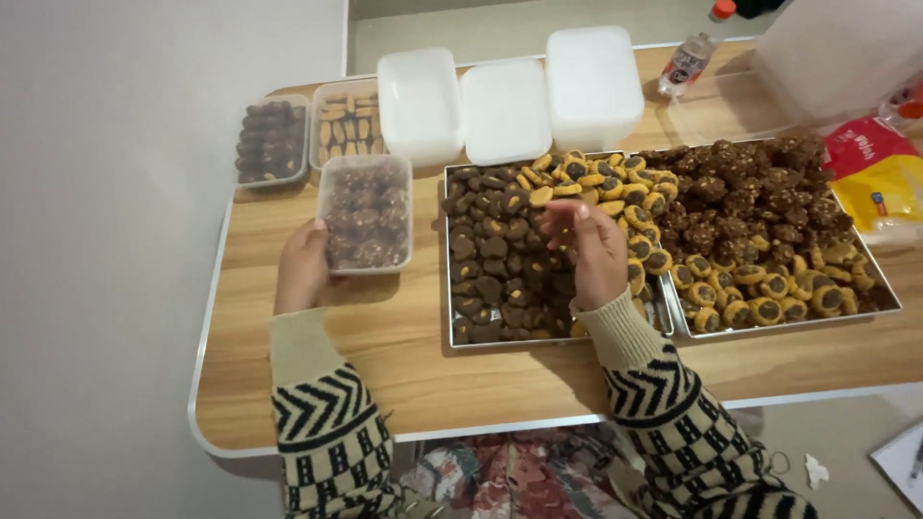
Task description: Arranging and packing various types of cookies from large metal trays into smaller plastic containers.
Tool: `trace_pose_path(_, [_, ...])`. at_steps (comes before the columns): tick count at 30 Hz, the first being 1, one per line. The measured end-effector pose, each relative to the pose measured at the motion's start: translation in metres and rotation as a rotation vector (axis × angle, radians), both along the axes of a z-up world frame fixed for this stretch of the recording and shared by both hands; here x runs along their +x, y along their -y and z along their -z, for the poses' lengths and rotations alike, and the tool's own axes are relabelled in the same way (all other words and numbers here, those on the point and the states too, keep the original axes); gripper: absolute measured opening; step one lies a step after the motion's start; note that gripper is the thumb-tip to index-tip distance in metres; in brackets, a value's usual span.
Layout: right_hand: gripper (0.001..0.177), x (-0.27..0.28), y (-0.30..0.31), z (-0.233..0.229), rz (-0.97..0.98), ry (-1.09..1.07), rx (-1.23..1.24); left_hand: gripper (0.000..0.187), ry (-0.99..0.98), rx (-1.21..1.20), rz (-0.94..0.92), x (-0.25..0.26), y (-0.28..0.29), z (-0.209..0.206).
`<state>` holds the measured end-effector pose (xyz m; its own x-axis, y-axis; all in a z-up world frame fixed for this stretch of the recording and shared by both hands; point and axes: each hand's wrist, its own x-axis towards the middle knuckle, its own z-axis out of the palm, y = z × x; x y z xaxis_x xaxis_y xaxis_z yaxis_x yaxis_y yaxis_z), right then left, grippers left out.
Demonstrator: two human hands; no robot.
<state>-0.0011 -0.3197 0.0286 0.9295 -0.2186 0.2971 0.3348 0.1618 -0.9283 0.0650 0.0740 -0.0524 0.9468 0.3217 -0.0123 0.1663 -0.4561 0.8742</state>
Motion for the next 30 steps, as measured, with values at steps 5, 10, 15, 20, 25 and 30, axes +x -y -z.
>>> trace_pose_path(5, [0.036,0.0,-0.001,0.0,0.015,0.03,-0.004,0.042,-0.094,0.06,-0.011,-0.011,-0.009,-0.009])
trace_pose_path(10, [0.035,0.0,-0.001,0.0,0.019,0.041,0.004,0.042,-0.099,-0.091,-0.096,-0.036,0.023,-0.055])
trace_pose_path(15, [0.033,-0.003,-0.002,0.0,0.022,0.039,-0.008,0.042,-0.067,0.052,-0.09,-0.021,-0.006,-0.018])
trace_pose_path(20, [0.032,-0.001,-0.003,0.0,0.024,0.045,0.011,0.04,-0.096,0.102,-0.101,-0.027,0.004,-0.037])
trace_pose_path(25, [0.032,0.0,-0.002,0.001,0.025,0.03,0.034,0.037,-0.116,0.149,-0.126,-0.039,0.021,-0.061])
trace_pose_path(30, [0.033,0.003,0.005,-0.003,0.031,0.042,0.029,0.038,-0.141,0.162,-0.118,-0.061,0.047,-0.102])
